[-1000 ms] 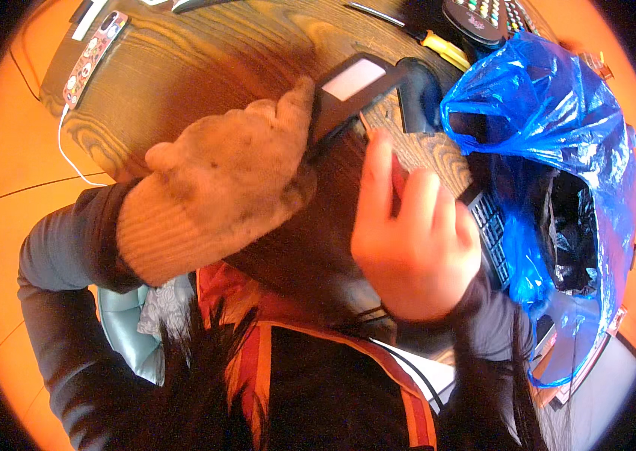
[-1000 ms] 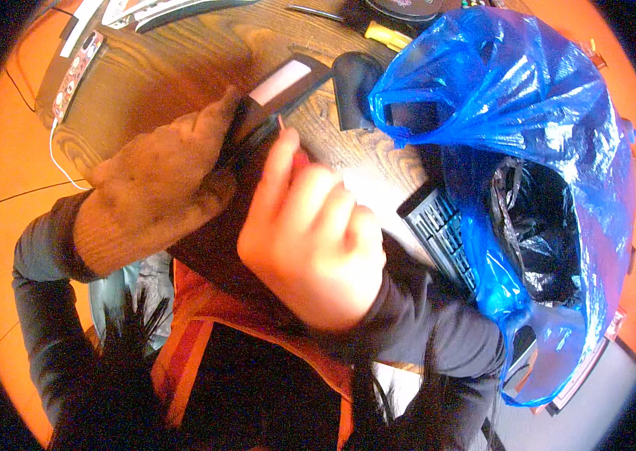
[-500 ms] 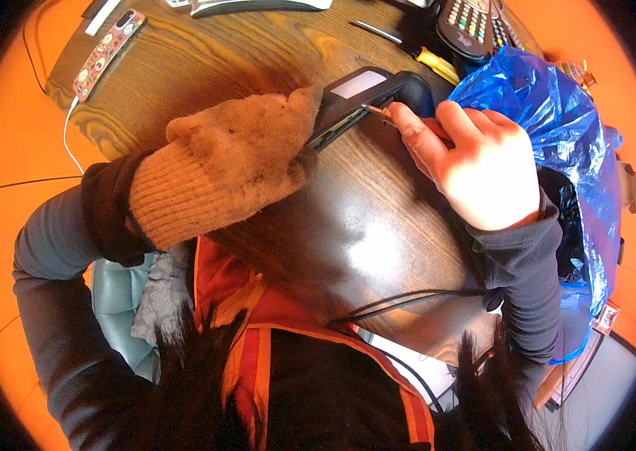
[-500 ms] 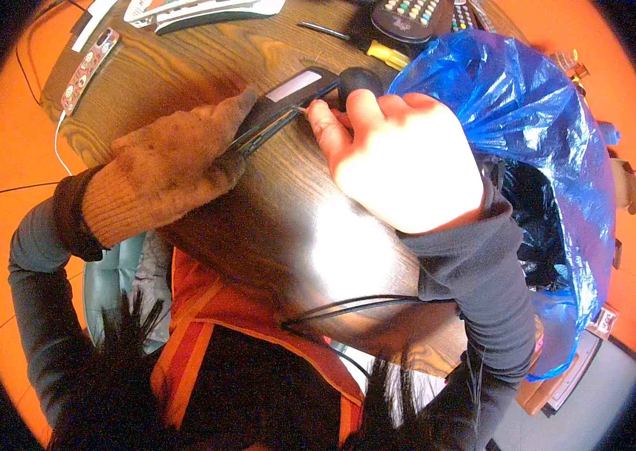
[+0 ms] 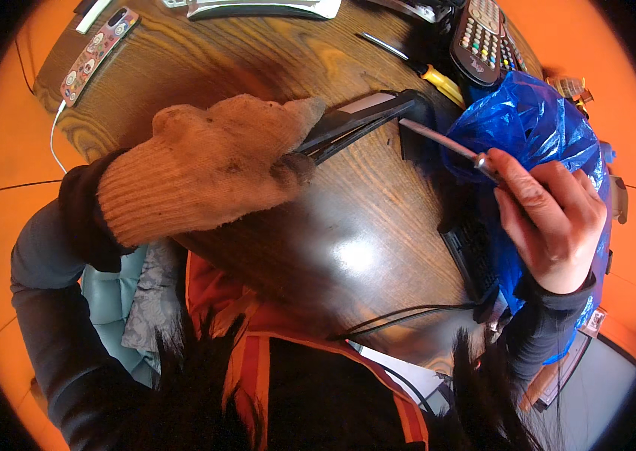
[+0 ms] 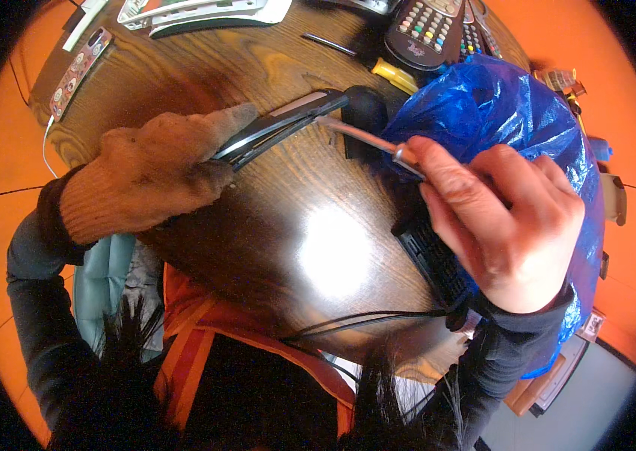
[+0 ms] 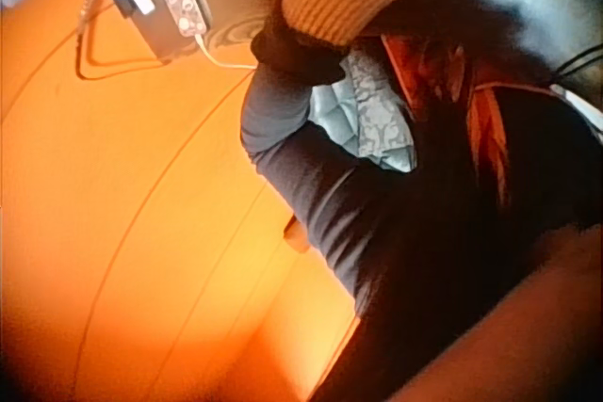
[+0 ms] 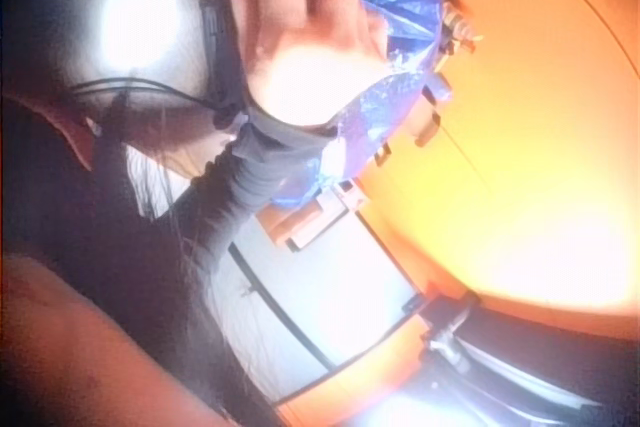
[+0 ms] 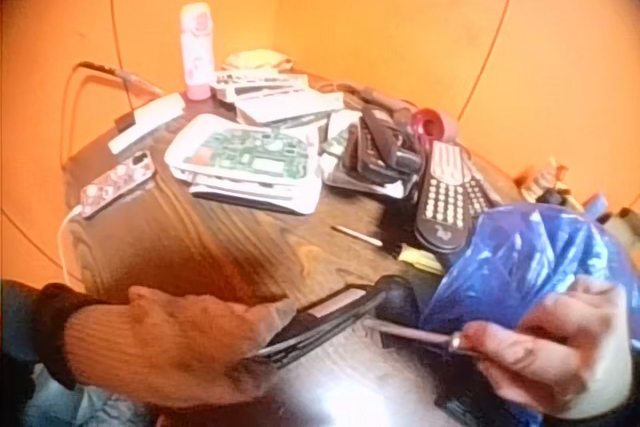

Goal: The person disassembles a black remote control using a screwdriver, removes the battery cover and internal circuit board, then reassembles it. They repeat the process with a second remote control, removing screws, opening the case, and inspecting the interior.

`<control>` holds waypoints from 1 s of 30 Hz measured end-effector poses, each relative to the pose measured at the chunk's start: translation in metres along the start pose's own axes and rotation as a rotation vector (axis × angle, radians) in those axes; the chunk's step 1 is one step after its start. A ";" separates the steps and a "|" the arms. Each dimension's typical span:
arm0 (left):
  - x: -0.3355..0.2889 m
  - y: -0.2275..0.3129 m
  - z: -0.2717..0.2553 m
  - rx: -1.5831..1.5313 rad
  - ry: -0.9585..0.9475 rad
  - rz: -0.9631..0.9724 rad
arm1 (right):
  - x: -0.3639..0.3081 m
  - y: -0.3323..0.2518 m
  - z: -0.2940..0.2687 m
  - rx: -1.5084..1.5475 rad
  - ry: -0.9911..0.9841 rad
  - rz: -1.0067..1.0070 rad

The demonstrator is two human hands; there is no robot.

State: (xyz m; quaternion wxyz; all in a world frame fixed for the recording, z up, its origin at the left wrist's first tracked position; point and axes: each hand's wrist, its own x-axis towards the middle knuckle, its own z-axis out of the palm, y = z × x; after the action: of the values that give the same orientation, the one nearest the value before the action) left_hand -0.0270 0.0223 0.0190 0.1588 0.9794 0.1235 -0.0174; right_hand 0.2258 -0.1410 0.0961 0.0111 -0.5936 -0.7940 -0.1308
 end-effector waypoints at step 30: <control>0.008 0.004 0.001 -0.134 -0.046 -0.178 | 0.020 -0.048 -0.012 -0.267 -0.146 0.102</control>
State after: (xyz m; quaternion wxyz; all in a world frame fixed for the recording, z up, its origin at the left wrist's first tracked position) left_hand -0.0182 0.0203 0.0184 0.2244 0.9511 0.2073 -0.0454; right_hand 0.1724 -0.1371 0.1022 -0.1188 -0.6372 -0.7371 -0.1910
